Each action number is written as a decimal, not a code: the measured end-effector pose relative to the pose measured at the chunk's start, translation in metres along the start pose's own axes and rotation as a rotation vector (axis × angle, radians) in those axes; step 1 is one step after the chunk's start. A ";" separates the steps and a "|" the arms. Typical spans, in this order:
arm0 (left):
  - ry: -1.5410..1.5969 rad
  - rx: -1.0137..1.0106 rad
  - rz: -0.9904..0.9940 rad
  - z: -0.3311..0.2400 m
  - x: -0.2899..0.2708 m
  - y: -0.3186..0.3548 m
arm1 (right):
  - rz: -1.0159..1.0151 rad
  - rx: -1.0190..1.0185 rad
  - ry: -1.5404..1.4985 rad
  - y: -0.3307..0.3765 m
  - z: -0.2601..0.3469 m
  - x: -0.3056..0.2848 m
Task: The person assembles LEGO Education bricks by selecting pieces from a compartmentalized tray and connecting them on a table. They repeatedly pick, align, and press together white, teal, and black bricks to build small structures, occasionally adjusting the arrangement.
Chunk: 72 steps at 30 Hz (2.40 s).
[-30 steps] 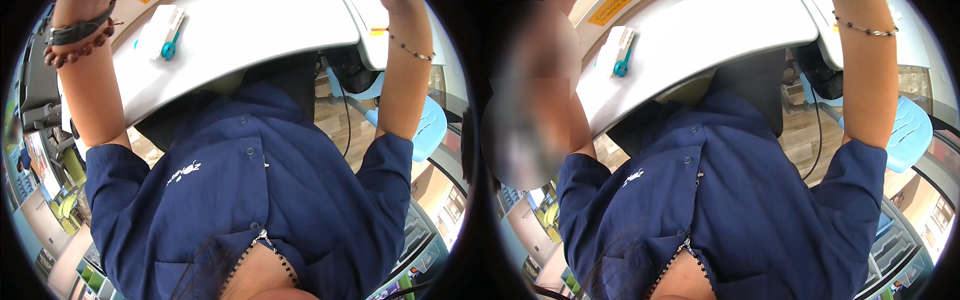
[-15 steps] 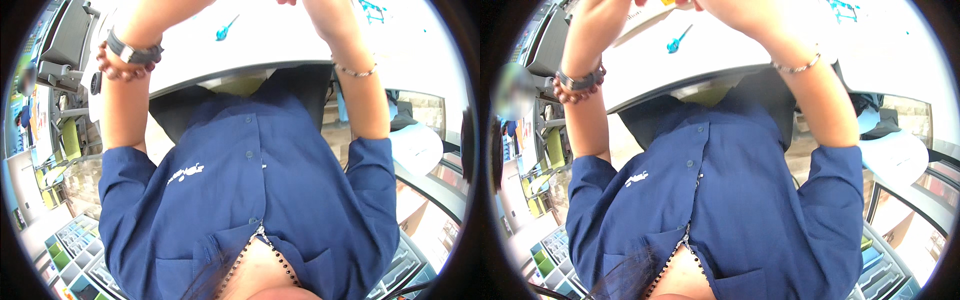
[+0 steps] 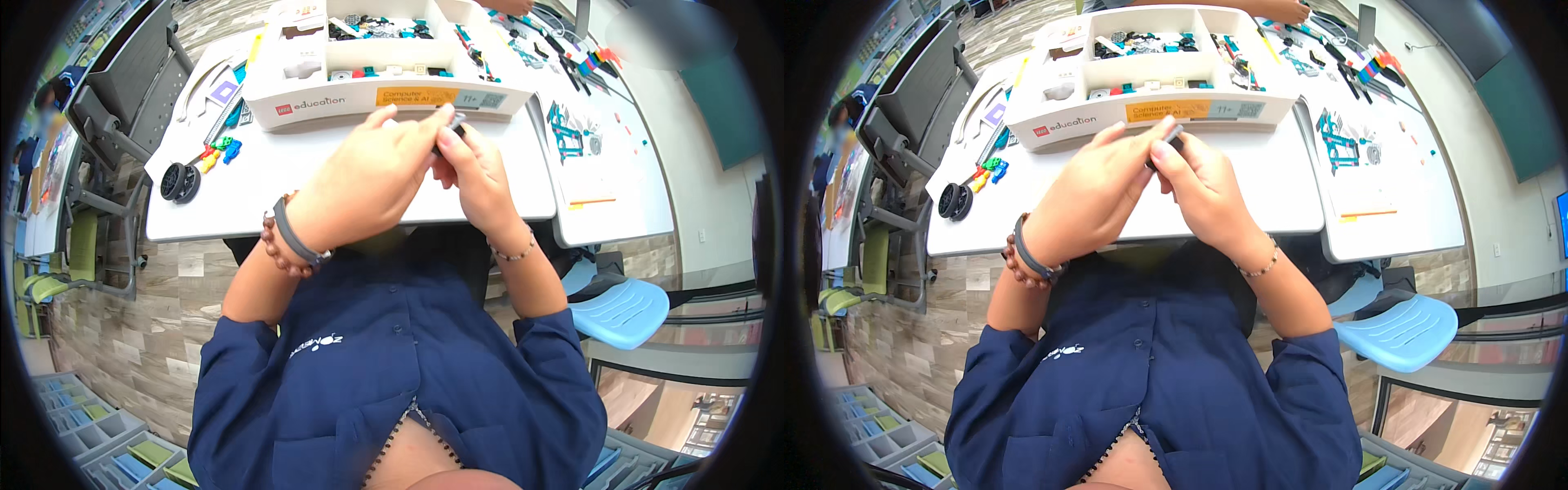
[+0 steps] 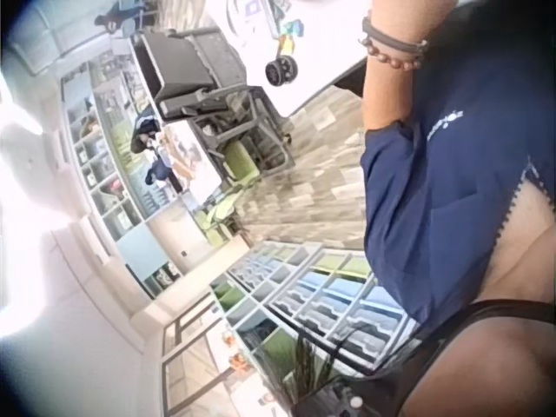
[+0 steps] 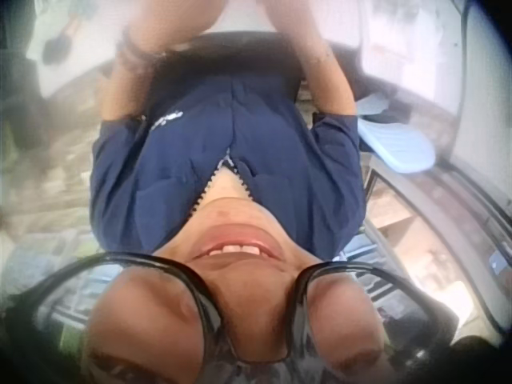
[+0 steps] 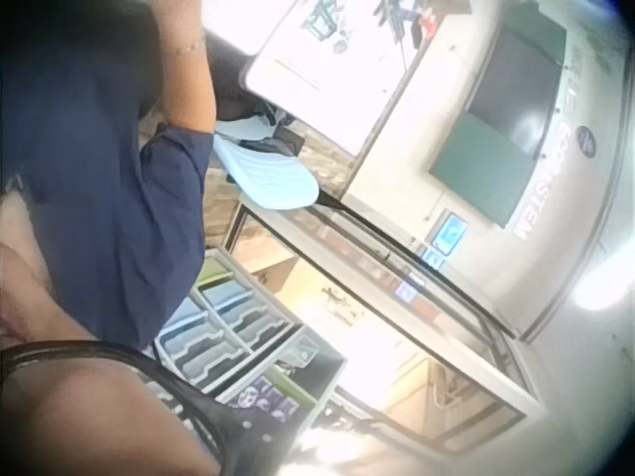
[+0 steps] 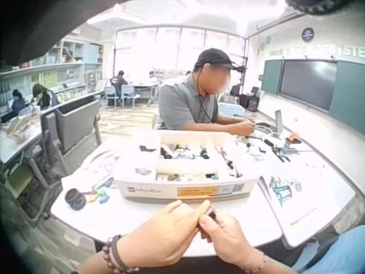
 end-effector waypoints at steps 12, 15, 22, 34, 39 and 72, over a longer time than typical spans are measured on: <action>0.268 -0.082 -0.369 0.033 -0.032 0.014 | 0.138 0.081 0.042 -0.007 0.033 -0.027; 0.329 -0.292 -0.393 0.050 -0.045 0.028 | -0.043 0.130 0.449 -0.065 0.037 -0.083; 0.569 -0.722 -0.535 0.056 -0.075 0.104 | 0.105 0.324 1.324 -0.160 -0.038 -0.181; 0.288 -0.383 -0.839 0.052 -0.085 0.207 | 0.586 0.007 0.319 -0.060 0.013 0.141; 0.124 -0.344 -0.821 0.067 -0.097 0.259 | 0.528 0.179 0.262 -0.030 -0.014 0.237; -0.490 -0.999 0.517 0.641 0.269 0.588 | -0.557 0.579 0.283 -0.010 -0.046 0.223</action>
Point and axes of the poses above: each hand's wrist, its own y-axis away from the middle knuckle, its own x-axis out of the palm, z = x × y, the point moved 5 cm from there along -y, towards the middle knuckle, and after that the axes turned 2 degrees about x, right-handed, at the moved point
